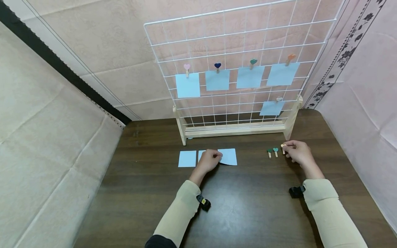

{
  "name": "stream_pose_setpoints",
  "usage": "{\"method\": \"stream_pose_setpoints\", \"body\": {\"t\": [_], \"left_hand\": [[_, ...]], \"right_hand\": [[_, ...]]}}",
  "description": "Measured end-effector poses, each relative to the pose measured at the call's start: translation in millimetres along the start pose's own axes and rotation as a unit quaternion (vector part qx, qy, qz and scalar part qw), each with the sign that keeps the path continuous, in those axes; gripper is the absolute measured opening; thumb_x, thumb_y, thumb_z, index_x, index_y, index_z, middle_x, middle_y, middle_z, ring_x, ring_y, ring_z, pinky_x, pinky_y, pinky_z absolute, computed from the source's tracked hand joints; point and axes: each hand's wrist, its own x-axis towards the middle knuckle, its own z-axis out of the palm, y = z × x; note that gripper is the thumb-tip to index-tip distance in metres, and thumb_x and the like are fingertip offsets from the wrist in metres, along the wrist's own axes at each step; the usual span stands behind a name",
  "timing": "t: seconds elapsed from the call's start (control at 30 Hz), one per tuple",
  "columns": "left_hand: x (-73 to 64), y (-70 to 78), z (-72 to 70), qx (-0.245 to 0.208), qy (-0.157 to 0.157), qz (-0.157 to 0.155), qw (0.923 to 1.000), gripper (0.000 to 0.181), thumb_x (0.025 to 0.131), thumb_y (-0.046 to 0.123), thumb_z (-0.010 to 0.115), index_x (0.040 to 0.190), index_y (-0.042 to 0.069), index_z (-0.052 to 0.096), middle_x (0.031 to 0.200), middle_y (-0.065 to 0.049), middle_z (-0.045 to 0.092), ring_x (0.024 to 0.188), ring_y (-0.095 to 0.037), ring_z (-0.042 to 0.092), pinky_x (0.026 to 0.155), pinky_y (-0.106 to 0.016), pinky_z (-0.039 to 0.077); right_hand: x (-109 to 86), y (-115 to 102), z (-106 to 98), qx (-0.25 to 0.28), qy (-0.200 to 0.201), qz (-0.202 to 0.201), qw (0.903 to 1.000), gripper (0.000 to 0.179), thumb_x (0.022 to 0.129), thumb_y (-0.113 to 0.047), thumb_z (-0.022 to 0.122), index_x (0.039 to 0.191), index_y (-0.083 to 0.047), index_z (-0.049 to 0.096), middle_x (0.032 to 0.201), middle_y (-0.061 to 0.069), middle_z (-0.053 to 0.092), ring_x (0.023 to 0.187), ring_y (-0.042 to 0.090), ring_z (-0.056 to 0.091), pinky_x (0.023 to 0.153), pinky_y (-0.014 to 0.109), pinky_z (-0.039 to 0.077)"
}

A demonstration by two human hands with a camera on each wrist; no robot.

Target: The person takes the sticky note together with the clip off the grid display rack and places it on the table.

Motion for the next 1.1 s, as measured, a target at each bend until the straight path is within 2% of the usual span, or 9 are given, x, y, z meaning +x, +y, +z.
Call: {"method": "stream_pose_setpoints", "body": {"t": [0.3, 0.6, 0.77, 0.93, 1.1], "left_hand": [[0.2, 0.7, -0.5, 0.026, -0.008, 0.011, 0.9996, 0.022, 0.106, 0.01, 0.062, 0.119, 0.006, 0.08, 0.122, -0.011, 0.076, 0.121, -0.028, 0.067, 0.101, -0.045, 0.054], [1.2, 1.1, -0.9, 0.051, -0.012, 0.013, 0.9986, 0.023, 0.106, 0.01, 0.061, 0.118, 0.01, 0.081, 0.124, -0.009, 0.075, 0.117, -0.022, 0.068, 0.1, -0.043, 0.055], [0.9, 2.8, -0.9, 0.058, -0.014, 0.01, 0.9982, 0.023, 0.106, 0.01, 0.062, 0.119, 0.009, 0.081, 0.126, -0.01, 0.075, 0.12, -0.023, 0.067, 0.101, -0.043, 0.055], [0.4, 3.9, -1.7, 0.065, -0.014, 0.011, 0.9977, 0.024, 0.106, 0.009, 0.062, 0.122, 0.007, 0.079, 0.127, -0.011, 0.074, 0.126, -0.027, 0.065, 0.103, -0.045, 0.054], [-0.5, 4.2, -2.8, 0.071, -0.017, 0.018, 0.9971, 0.024, 0.106, 0.008, 0.062, 0.122, 0.006, 0.079, 0.126, -0.011, 0.074, 0.123, -0.026, 0.067, 0.1, -0.043, 0.056]], "right_hand": [[0.2, 0.9, 1.3, 0.009, 0.004, -0.008, 0.9999, 0.037, 0.109, -0.016, 0.057, 0.129, 0.014, 0.06, 0.09, 0.007, 0.074, 0.069, 0.011, 0.064, 0.054, 0.032, 0.054], [1.7, 2.1, 1.9, 0.008, 0.0, -0.005, 1.0, 0.036, 0.109, -0.016, 0.057, 0.128, 0.014, 0.061, 0.09, 0.009, 0.073, 0.07, 0.011, 0.064, 0.055, 0.031, 0.055], [1.6, 2.1, 2.0, 0.003, -0.004, -0.006, 1.0, 0.036, 0.109, -0.015, 0.058, 0.128, 0.015, 0.061, 0.091, 0.011, 0.072, 0.071, 0.011, 0.064, 0.056, 0.031, 0.055], [2.7, 3.7, 1.1, -0.004, -0.019, -0.002, 0.9998, 0.035, 0.108, -0.016, 0.058, 0.128, 0.013, 0.063, 0.087, 0.006, 0.071, 0.071, 0.014, 0.063, 0.055, 0.032, 0.053], [3.7, 5.2, 0.9, -0.004, -0.03, 0.005, 0.9995, 0.036, 0.108, -0.016, 0.058, 0.129, 0.013, 0.063, 0.084, 0.001, 0.07, 0.071, 0.015, 0.063, 0.055, 0.033, 0.052]]}}
